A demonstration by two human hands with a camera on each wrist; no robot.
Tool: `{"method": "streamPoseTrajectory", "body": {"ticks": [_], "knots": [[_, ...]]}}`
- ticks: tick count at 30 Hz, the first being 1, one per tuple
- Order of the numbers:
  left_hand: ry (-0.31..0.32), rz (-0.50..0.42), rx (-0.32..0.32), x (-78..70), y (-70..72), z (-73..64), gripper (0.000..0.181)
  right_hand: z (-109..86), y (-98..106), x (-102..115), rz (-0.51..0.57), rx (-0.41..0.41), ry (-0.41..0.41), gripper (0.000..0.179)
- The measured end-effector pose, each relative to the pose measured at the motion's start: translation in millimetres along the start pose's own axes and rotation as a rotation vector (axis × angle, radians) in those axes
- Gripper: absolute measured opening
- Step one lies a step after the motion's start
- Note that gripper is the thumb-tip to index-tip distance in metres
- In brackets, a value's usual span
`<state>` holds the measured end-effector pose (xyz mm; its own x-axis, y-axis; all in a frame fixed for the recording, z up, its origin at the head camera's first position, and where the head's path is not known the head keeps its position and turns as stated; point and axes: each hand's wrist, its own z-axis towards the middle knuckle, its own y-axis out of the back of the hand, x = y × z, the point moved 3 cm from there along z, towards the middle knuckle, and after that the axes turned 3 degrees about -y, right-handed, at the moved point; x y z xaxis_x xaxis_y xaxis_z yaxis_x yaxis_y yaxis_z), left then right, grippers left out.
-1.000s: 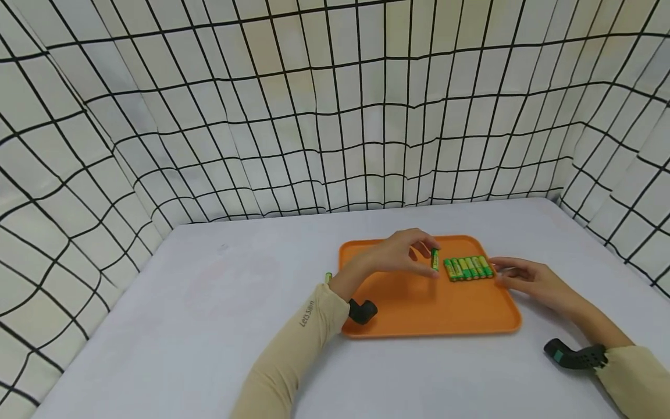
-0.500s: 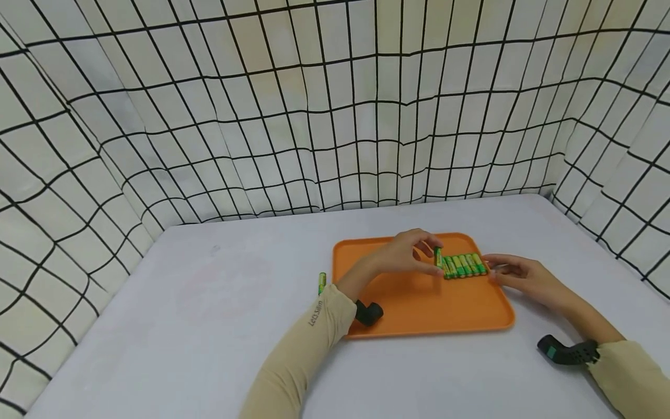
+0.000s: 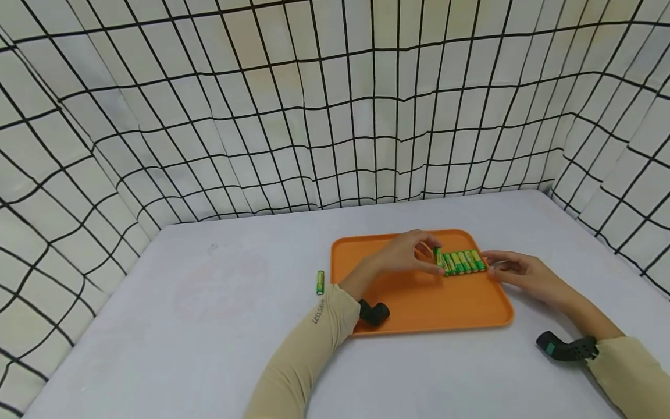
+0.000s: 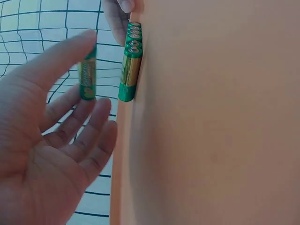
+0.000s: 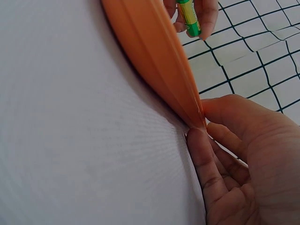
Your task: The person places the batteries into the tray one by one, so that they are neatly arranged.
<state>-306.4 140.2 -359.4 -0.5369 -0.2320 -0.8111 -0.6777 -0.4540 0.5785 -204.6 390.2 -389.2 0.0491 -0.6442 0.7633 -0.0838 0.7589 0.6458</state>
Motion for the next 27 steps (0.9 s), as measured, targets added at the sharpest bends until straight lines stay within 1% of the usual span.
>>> {"method": "streamPoseTrajectory", "body": {"ticks": [5,7,12,19,27], "knots": [[0.026,-0.003,-0.009,7.8,-3.3,1.1,0.053,0.6,-0.7,-1.0,0.009,0.0,0.006,0.051],[0.036,0.01,-0.015,10.1,-4.8,2.0,0.051,0.7,-0.4,-1.1,0.007,0.001,0.006,0.052],[0.061,0.049,-0.029,10.5,-9.2,3.8,0.049,0.5,1.5,0.1,-0.002,0.001,0.008,0.052],[0.088,0.062,-0.07,10.4,-12.1,3.2,0.051,0.8,2.2,3.0,0.009,-0.017,0.038,0.049],[0.106,0.076,-0.075,13.1,-15.2,2.6,0.052,0.8,1.2,2.1,0.015,-0.013,0.025,0.05]]}}
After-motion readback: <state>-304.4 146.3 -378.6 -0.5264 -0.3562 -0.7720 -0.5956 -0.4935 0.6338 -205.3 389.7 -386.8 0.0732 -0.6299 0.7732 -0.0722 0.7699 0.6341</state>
